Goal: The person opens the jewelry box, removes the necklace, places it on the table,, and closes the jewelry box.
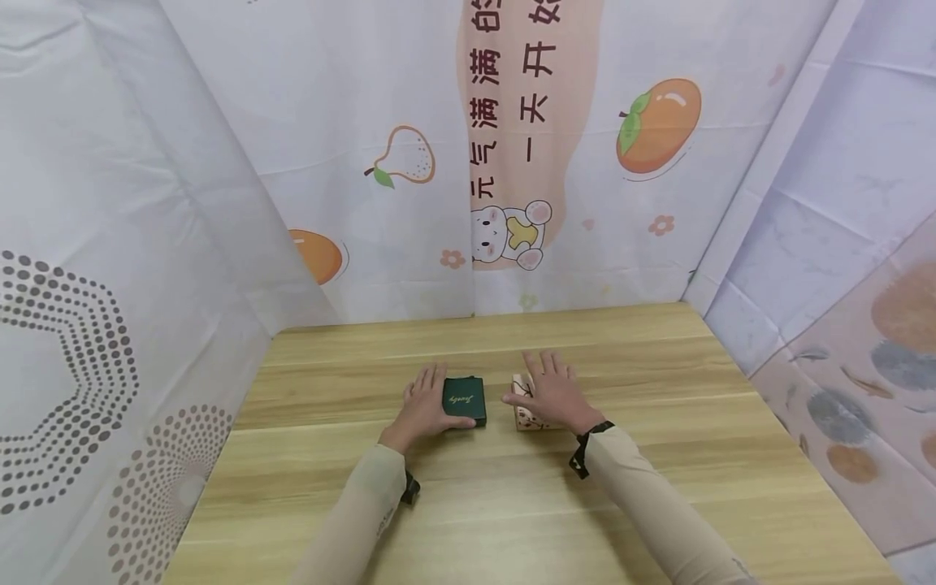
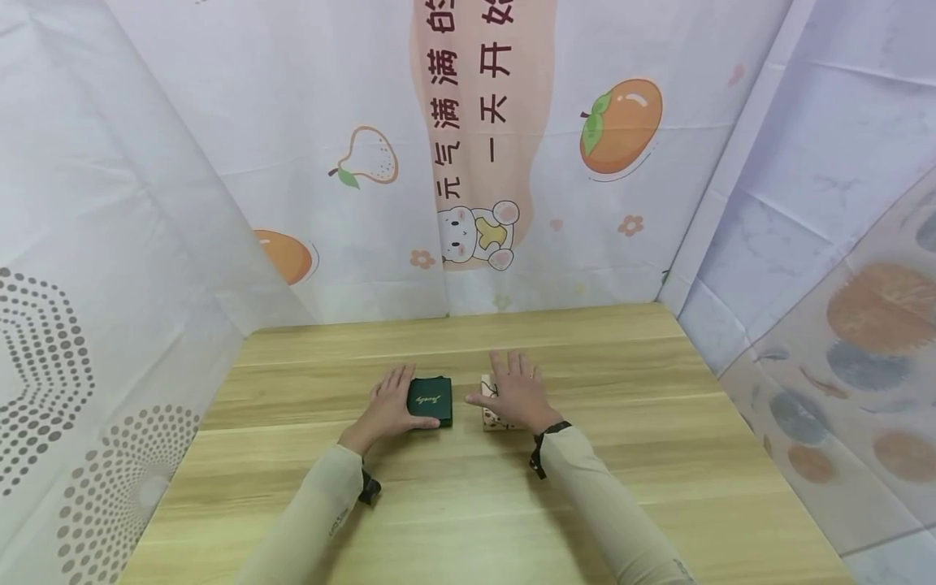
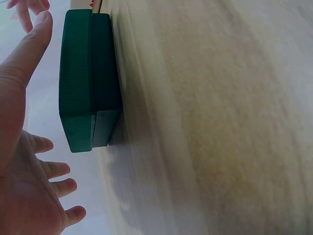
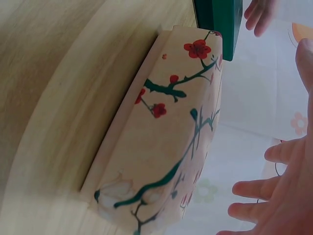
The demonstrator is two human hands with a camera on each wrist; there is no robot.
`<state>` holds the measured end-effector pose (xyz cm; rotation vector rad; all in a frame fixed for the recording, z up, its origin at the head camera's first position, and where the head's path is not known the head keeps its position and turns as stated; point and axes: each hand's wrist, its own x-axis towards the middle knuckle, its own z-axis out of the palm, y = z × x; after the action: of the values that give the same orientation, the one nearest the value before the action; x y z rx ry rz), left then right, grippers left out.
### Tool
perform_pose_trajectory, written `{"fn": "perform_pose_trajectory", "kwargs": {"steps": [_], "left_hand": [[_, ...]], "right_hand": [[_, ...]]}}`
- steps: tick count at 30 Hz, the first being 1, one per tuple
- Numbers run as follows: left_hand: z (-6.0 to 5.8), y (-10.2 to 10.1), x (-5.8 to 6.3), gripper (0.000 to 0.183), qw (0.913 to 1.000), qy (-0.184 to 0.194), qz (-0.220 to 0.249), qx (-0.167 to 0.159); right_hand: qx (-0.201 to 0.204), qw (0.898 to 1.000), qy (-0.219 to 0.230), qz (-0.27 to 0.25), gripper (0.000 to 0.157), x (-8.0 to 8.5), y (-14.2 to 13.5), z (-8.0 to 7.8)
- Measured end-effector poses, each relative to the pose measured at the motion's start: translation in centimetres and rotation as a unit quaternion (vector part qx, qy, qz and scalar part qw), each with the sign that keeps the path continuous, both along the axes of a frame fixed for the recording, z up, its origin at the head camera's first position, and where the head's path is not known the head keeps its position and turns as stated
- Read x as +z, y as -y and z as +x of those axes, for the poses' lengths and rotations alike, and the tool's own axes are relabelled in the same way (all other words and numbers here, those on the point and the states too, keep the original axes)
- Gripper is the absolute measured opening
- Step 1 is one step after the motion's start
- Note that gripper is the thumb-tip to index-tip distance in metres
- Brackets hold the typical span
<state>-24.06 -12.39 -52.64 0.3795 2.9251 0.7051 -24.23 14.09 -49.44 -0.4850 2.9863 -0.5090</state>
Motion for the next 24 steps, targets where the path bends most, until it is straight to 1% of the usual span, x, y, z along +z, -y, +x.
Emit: {"fn": "perform_pose_trajectory", "kwargs": {"steps": [7, 15, 20, 24], "left_hand": [[0.1, 0.2, -0.3, 0.122, 0.9999, 0.001, 0.013, -0.001], [0.0, 0.2, -0.8, 0.123, 0.9998, 0.012, 0.016, -0.005], [0.0, 0.2, -0.8, 0.123, 0.9996, 0.017, 0.021, -0.011], [0.0, 0.2, -0.9, 0.122, 0.9992, 0.023, 0.029, -0.014]], "right_hand": [[0.01, 1.0, -0.004, -0.009, 0.1, -0.6, 0.2, -0.4], [0.012, 1.0, 0.012, -0.012, 0.101, -0.6, 0.8, -0.4], [0.014, 1.0, 0.025, -0.011, 0.099, -0.3, 1.4, -0.3], [0.015, 1.0, 0.025, -0.008, 0.098, -0.2, 1.9, -0.3]]}}
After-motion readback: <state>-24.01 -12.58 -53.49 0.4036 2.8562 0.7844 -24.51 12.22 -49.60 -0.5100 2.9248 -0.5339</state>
